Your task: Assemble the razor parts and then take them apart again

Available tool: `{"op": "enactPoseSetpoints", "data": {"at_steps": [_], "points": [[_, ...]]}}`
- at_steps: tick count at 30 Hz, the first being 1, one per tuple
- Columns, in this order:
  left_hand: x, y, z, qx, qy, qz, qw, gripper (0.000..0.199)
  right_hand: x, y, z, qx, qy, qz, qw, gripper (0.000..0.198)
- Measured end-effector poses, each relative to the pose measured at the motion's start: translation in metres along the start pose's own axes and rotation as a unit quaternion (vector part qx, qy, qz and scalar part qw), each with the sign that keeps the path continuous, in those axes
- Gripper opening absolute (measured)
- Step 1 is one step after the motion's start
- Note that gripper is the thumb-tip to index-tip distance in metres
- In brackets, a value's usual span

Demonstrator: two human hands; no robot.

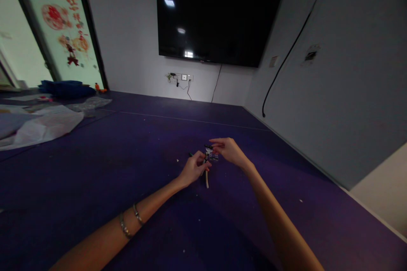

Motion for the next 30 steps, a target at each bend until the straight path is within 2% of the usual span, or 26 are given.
{"op": "enactPoseSetpoints", "data": {"at_steps": [6, 20, 24, 30], "points": [[0.004, 0.002, 0.004, -0.003, 0.009, -0.022, 1.000, 0.022, -0.004, -0.004, 0.012, 0.008, -0.027, 0.022, 0.999, 0.042], [0.002, 0.000, -0.002, -0.006, -0.020, -0.022, 1.000, 0.022, -0.005, -0.006, 0.019, 0.062, -0.053, 0.035, 0.996, 0.036], [0.002, 0.000, -0.004, -0.004, -0.012, -0.026, 1.000, 0.022, -0.005, -0.009, 0.028, 0.097, -0.093, 0.037, 0.990, 0.031], [0.003, 0.000, -0.006, -0.008, 0.001, -0.022, 1.000, 0.021, -0.004, -0.015, 0.045, 0.101, -0.196, 0.013, 0.975, 0.025]]}}
Point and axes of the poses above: each hand's wrist, its own y-axis towards the middle knuckle, its own x-axis out of the back of the hand, z = x × y, the point moved 4 cm from there along y, towards the middle knuckle, and after that the axes turned 5 degrees about y, right-handed, at the moved point
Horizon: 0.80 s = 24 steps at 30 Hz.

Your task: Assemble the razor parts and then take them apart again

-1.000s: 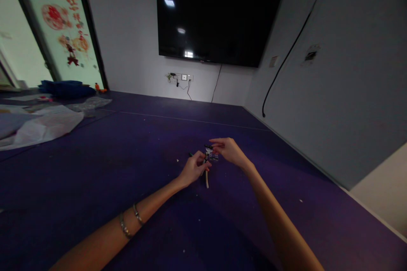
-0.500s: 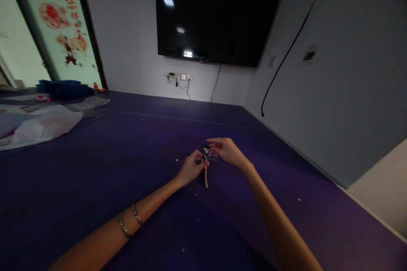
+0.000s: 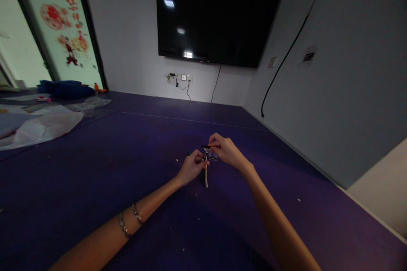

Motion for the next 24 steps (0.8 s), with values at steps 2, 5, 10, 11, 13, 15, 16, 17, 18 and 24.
{"op": "enactPoseSetpoints", "data": {"at_steps": [2, 5, 10, 11, 13, 15, 16, 17, 18, 24], "points": [[0.000, 0.000, -0.001, 0.003, -0.003, 0.000, 1.000, 0.021, 0.002, 0.000, 0.003, -0.005, -0.032, -0.005, 0.999, 0.023], [0.000, 0.000, -0.002, 0.011, -0.011, -0.004, 1.000, 0.022, 0.002, -0.001, 0.004, -0.009, -0.053, -0.011, 0.999, 0.021], [-0.002, 0.000, -0.004, 0.021, -0.029, -0.006, 0.999, 0.024, 0.003, -0.001, 0.003, 0.000, -0.070, -0.011, 0.997, 0.020], [-0.003, 0.000, -0.004, 0.024, -0.035, -0.007, 0.999, 0.024, 0.003, -0.002, 0.003, 0.002, -0.074, -0.011, 0.997, 0.019], [-0.003, 0.001, -0.003, 0.032, -0.046, -0.006, 0.998, 0.027, 0.004, -0.002, 0.002, 0.002, -0.081, -0.012, 0.997, 0.019], [-0.004, 0.001, -0.001, 0.040, -0.055, -0.003, 0.998, 0.029, 0.004, -0.002, 0.000, -0.001, -0.082, -0.012, 0.997, 0.019], [-0.004, 0.002, 0.001, 0.043, -0.056, -0.004, 0.997, 0.030, 0.003, -0.002, -0.001, -0.003, -0.079, -0.012, 0.997, 0.019], [-0.004, 0.002, 0.002, 0.045, -0.055, -0.007, 0.997, 0.031, 0.003, -0.002, -0.003, -0.005, -0.073, -0.014, 0.997, 0.019], [-0.003, 0.002, 0.003, 0.045, -0.052, -0.012, 0.998, 0.032, 0.002, -0.001, -0.004, -0.006, -0.062, -0.017, 0.998, 0.018], [0.003, 0.007, 0.011, 0.044, -0.054, -0.033, 0.997, 0.032, -0.001, 0.001, -0.009, 0.011, 0.056, -0.040, 0.998, 0.012]]}}
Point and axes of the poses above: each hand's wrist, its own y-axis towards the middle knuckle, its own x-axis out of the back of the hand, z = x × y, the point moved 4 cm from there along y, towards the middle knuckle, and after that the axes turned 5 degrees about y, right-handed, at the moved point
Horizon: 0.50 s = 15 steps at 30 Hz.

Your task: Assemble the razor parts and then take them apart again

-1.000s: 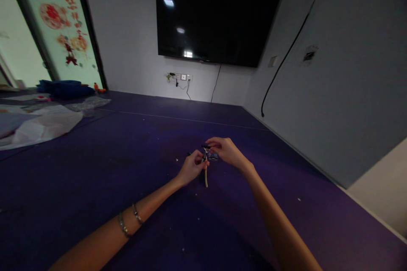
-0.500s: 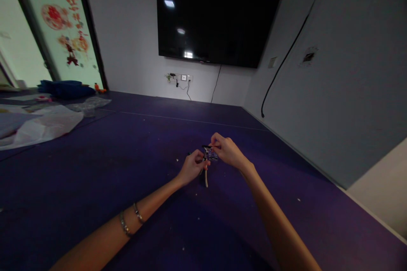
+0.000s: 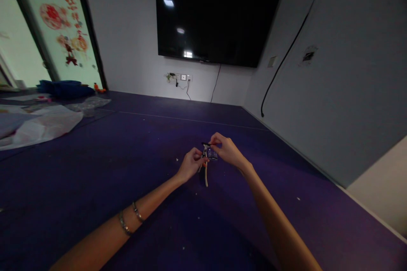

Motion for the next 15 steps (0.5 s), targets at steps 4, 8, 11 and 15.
{"op": "enactPoseSetpoints", "data": {"at_steps": [4, 8, 11, 15], "points": [[0.008, 0.006, -0.004, -0.019, -0.006, -0.026, 0.999, 0.025, 0.006, 0.001, -0.009, -0.031, 0.077, -0.019, 0.996, 0.022], [0.020, 0.011, -0.020, -0.056, 0.021, -0.067, 0.996, 0.020, 0.010, 0.000, -0.031, -0.127, 0.110, -0.061, 0.984, 0.028], [0.025, 0.014, -0.028, -0.048, 0.028, -0.079, 0.995, 0.026, 0.001, 0.000, -0.037, -0.165, 0.079, -0.017, 0.983, 0.025], [0.027, 0.015, -0.029, -0.030, 0.007, -0.079, 0.996, 0.028, -0.026, -0.002, -0.028, -0.164, 0.098, 0.094, 0.977, 0.028]]}}
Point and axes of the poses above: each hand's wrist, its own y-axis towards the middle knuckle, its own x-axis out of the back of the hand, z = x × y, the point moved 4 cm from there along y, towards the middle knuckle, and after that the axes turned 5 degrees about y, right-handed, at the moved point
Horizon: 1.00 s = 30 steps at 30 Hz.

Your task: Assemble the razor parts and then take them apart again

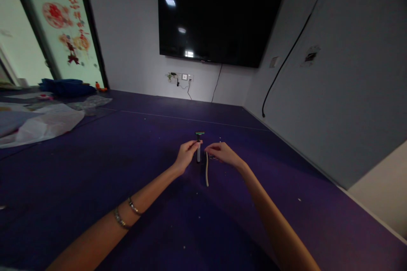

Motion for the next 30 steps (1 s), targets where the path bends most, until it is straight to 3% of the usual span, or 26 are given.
{"op": "enactPoseSetpoints", "data": {"at_steps": [3, 8, 11, 15, 20, 30], "points": [[0.000, -0.001, 0.001, 0.008, 0.000, 0.002, 1.000, 0.028, -0.020, 0.002, 0.004, 0.034, -0.001, 0.027, 0.999, 0.028], [-0.001, 0.002, 0.008, 0.022, -0.014, 0.010, 1.000, 0.028, -0.033, 0.012, -0.003, 0.086, -0.078, -0.043, 0.992, 0.025], [0.007, 0.007, 0.018, 0.057, -0.011, -0.035, 0.998, 0.025, -0.034, 0.016, -0.016, 0.041, -0.116, -0.084, 0.989, 0.027], [0.026, 0.014, 0.029, 0.103, 0.019, -0.114, 0.988, 0.026, -0.038, 0.014, -0.035, -0.065, -0.149, -0.089, 0.983, 0.032], [0.043, 0.021, 0.035, 0.100, 0.047, -0.134, 0.985, 0.027, -0.044, 0.008, -0.050, -0.151, -0.224, -0.086, 0.959, 0.028], [0.046, 0.022, 0.041, 0.090, 0.086, -0.111, 0.986, 0.030, -0.051, 0.004, -0.045, -0.165, -0.301, -0.067, 0.937, 0.031]]}}
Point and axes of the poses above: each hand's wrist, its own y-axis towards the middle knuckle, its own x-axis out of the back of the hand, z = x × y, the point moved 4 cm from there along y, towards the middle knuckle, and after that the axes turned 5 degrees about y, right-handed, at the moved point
